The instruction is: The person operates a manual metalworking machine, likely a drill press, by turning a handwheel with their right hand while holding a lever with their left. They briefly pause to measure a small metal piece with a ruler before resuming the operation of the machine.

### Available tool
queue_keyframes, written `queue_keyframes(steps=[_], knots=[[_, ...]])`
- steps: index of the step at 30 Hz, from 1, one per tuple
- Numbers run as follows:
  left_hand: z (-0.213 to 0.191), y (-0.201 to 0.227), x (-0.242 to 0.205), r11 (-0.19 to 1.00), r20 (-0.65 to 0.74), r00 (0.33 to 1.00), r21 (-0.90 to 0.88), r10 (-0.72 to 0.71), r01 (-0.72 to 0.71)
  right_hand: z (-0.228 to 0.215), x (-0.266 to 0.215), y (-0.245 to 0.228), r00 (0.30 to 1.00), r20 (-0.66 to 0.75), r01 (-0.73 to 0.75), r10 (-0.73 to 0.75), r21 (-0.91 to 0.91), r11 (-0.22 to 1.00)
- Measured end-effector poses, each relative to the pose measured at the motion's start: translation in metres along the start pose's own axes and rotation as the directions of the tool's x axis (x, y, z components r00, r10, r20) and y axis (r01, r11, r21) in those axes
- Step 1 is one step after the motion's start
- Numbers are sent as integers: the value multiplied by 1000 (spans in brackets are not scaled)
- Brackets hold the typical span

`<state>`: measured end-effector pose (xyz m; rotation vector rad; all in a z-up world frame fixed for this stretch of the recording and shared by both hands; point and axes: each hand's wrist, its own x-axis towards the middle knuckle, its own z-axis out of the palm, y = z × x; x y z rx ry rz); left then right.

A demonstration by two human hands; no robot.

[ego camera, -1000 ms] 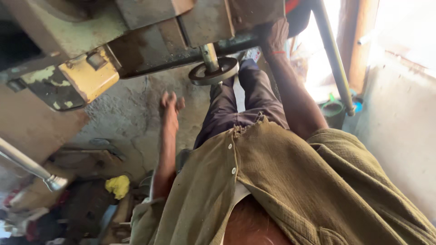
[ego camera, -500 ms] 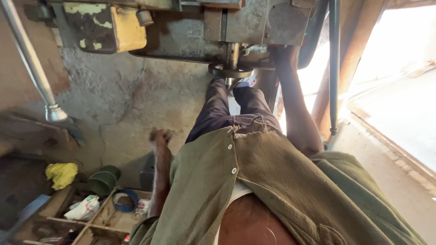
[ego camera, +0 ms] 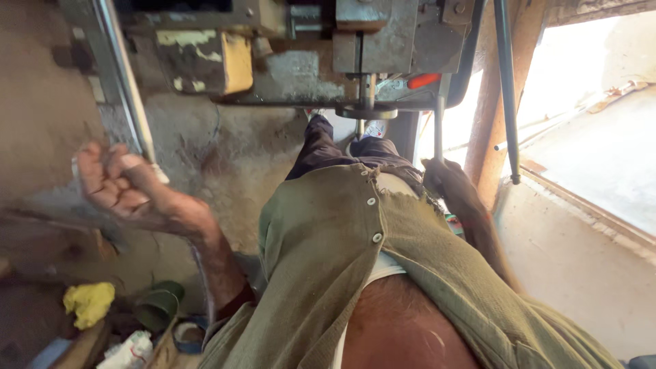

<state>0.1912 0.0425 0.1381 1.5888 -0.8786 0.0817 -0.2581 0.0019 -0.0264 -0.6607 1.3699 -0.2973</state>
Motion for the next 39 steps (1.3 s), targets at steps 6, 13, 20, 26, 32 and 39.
queue_keyframes(steps=[6,13,20,26,32,39], knots=[[1,-7,11,973,146,989,227,-2,-31,15,-65,-55,982,-64,157,-178,-245,957],[-17,-42,31,988,-10,988,-1,-153,153,19,-9,-151,798,-324,485,-508,-156,860],[-14,-31,36,745,-100,769,-354,-631,566,-7,62,-243,681,-305,699,-666,-1,715],[-22,-41,29,769,-79,798,-339,-598,542,6,30,-231,685,-268,696,-677,-33,717],[-18,-36,27,754,-148,758,-330,-635,568,0,41,-248,736,-232,635,-636,-90,768],[-13,-31,22,763,-110,775,-305,-622,570,4,46,-251,769,-198,594,-608,-131,794]])
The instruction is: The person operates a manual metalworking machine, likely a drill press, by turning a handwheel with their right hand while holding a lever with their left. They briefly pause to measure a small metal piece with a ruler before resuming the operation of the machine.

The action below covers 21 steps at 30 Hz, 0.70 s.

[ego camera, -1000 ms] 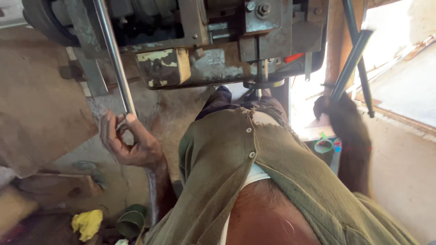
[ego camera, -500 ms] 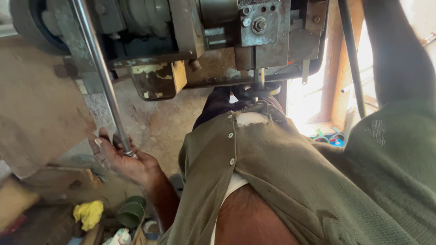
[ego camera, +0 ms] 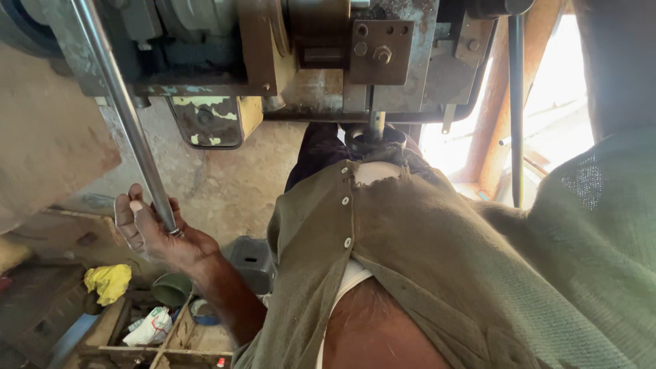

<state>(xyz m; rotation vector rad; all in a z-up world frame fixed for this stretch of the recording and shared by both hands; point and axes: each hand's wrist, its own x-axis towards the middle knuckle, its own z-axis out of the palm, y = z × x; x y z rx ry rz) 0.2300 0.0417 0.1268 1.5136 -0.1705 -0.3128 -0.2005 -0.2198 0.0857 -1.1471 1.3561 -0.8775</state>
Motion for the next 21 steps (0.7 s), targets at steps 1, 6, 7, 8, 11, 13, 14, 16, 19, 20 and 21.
queue_keyframes(steps=[1,6,7,8,11,13,14,16,19,20,21], knots=[[0,0,-1,1000,-24,1000,3,-14,14,2,0,0,1000,7,-6,6,-6,1000],[2,1,-7,998,-48,998,-38,-47,45,10,-4,3,1000,22,-7,7,-17,1000],[3,2,-8,998,-52,997,-41,-56,54,12,-5,3,1000,26,-7,7,-19,1000],[4,3,-8,997,-55,997,-48,-62,60,14,-5,4,1000,24,-6,7,-20,1000],[6,6,-8,997,-56,996,-45,-67,65,20,-6,5,999,32,-2,2,-13,1000],[7,6,-9,998,-52,997,-28,-62,61,23,-5,6,1000,21,3,-3,3,1000],[7,6,-10,998,-49,997,-12,-60,59,24,-6,7,1000,12,4,-4,6,1000],[7,6,-9,998,-45,997,-4,-59,59,28,-4,8,1000,0,10,-10,25,1000],[4,7,-9,998,-52,996,-4,-67,67,33,-1,10,1000,-18,9,-8,60,998],[5,6,-9,998,-56,996,-2,-67,67,35,4,12,1000,-24,11,-9,70,997],[6,6,-9,998,-61,996,-1,-66,67,37,10,14,999,-32,14,-11,80,997]])
